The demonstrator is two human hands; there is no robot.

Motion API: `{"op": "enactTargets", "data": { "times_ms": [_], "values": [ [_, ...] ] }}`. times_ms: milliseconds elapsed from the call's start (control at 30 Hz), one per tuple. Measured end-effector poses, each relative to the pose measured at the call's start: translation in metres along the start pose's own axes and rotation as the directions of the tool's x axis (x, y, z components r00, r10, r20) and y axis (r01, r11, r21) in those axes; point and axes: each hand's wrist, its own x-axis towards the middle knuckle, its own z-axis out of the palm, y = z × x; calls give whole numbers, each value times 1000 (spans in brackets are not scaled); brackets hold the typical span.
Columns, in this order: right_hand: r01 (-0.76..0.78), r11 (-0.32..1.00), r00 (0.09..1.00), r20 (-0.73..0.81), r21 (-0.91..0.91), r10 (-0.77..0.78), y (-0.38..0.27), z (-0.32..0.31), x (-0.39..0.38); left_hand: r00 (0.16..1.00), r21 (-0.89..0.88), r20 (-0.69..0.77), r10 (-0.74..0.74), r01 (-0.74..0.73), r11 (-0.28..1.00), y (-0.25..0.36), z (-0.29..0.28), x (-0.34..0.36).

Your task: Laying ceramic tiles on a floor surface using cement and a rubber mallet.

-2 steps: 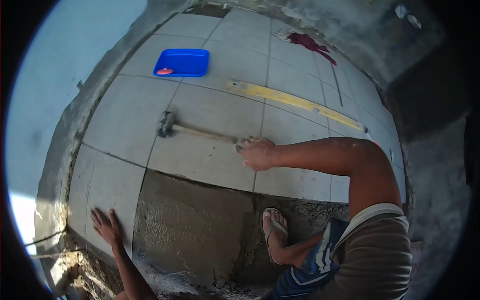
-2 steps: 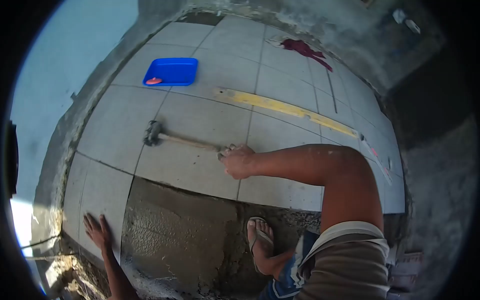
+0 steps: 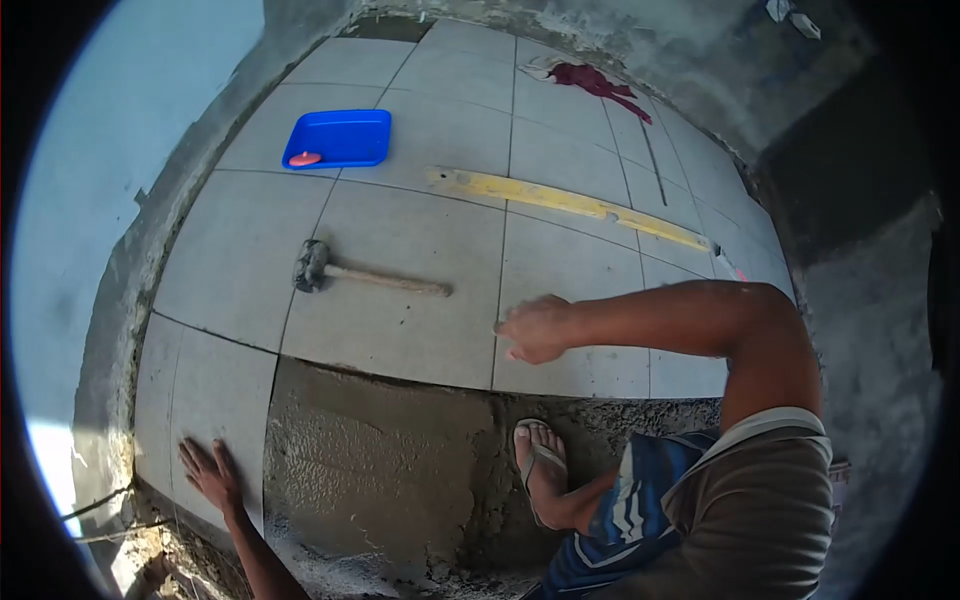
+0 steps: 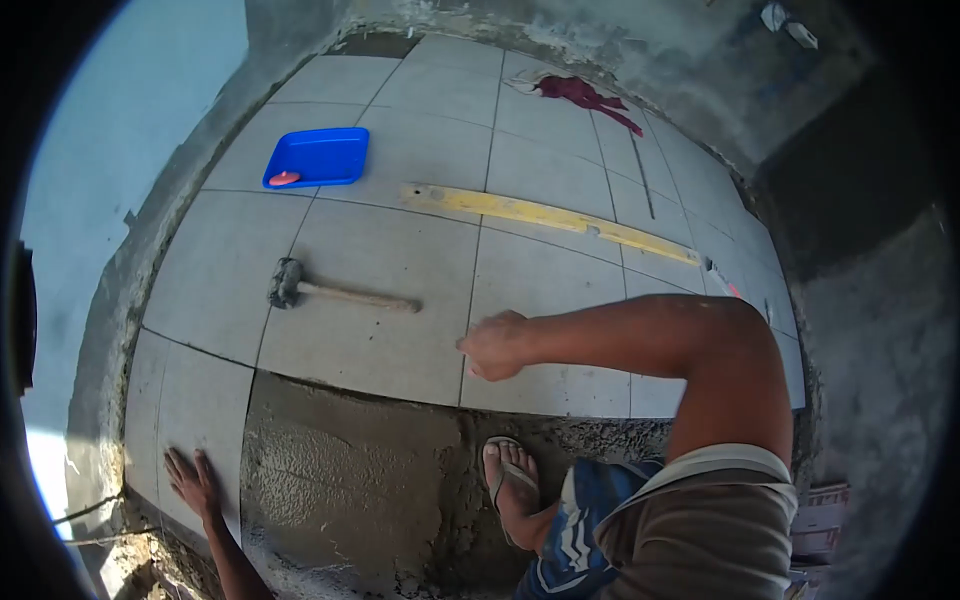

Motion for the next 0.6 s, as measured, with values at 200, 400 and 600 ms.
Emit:
{"op": "enactTargets", "data": {
  "times_ms": [200, 400, 600],
  "values": [
    [40, 891, 999, -4, 452, -43, 35, 107, -107, 997, -481, 19, 68, -51, 875, 78, -9, -4],
    [282, 839, 873, -487, 465, -23, -50, 136, -2, 801, -894, 176, 573, -114, 434, 298, -149, -110],
    [670, 742, 658, -481, 24, -579, -17, 150, -6, 284, -852, -155, 946, -523, 17, 432, -162, -203]
  ]
}}
